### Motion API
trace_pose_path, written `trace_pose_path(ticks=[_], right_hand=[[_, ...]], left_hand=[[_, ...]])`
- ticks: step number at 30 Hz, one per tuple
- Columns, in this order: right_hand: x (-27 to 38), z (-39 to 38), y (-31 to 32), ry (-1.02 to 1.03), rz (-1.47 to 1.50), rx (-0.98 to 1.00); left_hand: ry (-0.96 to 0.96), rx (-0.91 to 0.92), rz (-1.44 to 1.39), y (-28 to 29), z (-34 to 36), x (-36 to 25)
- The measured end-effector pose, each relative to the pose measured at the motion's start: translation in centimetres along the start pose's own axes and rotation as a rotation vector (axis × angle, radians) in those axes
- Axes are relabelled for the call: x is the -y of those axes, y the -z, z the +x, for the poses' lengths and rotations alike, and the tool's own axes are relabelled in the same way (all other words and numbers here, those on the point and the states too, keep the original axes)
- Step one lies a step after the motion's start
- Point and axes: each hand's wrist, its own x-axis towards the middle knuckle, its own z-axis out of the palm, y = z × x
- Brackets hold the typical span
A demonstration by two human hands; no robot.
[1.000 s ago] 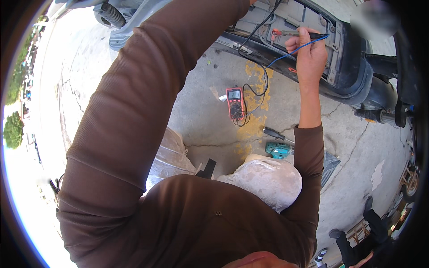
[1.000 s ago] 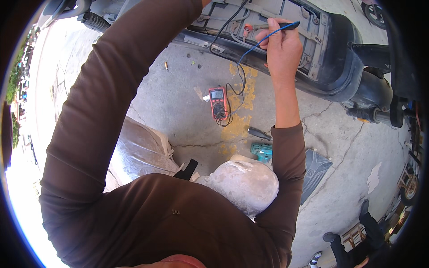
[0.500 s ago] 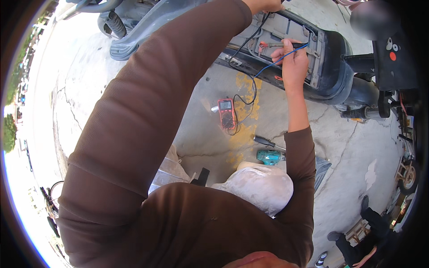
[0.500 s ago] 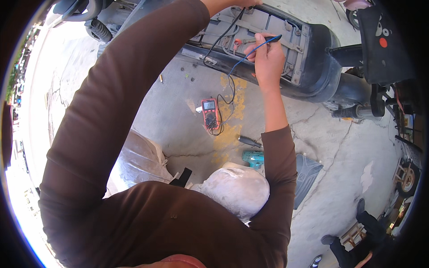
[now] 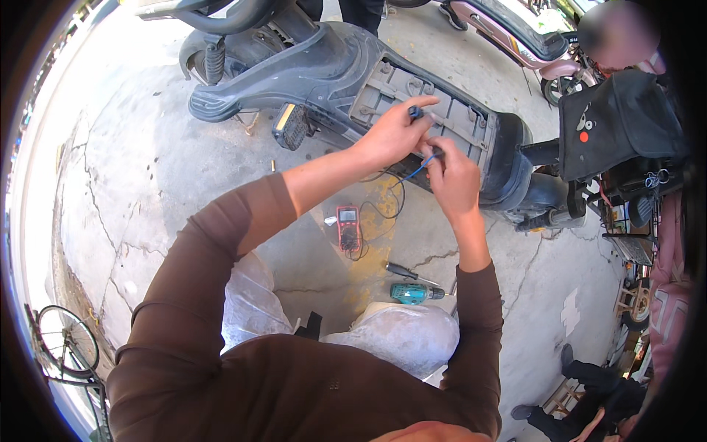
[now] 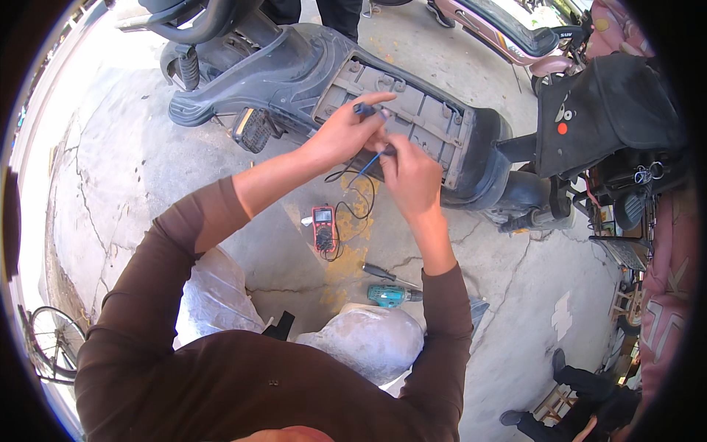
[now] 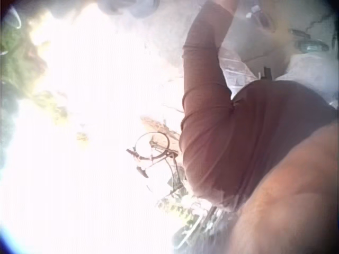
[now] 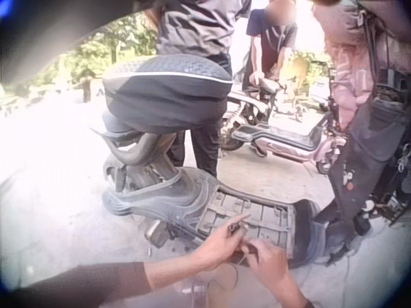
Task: The person removes the seat cover of an electric scooter to access the battery compartment. They use a multimeter to test the voltage of the battery terminals, moving the probes between different points.
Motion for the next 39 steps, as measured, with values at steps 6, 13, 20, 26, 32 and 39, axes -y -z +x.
trace_pose_path(ticks=[6, 13, 20, 26, 32, 39], right_hand=[[7.8, 1.8, 2.7, 0.301, -0.225, 0.459], [15.1, 6.0, 8.5, 0.407, 0.016, 0.667], [18.7, 1.6, 11.3, 0.724, 0.187, 0.168], [17.9, -2.3, 10.5, 0.710, 0.313, 0.185], [16.4, -3.0, 10.6, 0.704, 0.427, 0.033], [15.1, -2.8, 11.3, 0.669, 0.501, -0.069]], left_hand=[[0.331, -0.110, -0.318, 1.5, -7.3, -0.5], [0.633, 0.103, -0.371, 1.8, -10.8, -0.8], [0.675, -0.020, -0.372, 2.2, -12.5, 1.3], [0.717, -0.123, -0.414, 4.2, -13.7, 4.5], [0.730, -0.095, -0.396, 2.9, -13.2, 5.6], [0.723, -0.030, -0.401, 2.3, -12.7, 6.7]])
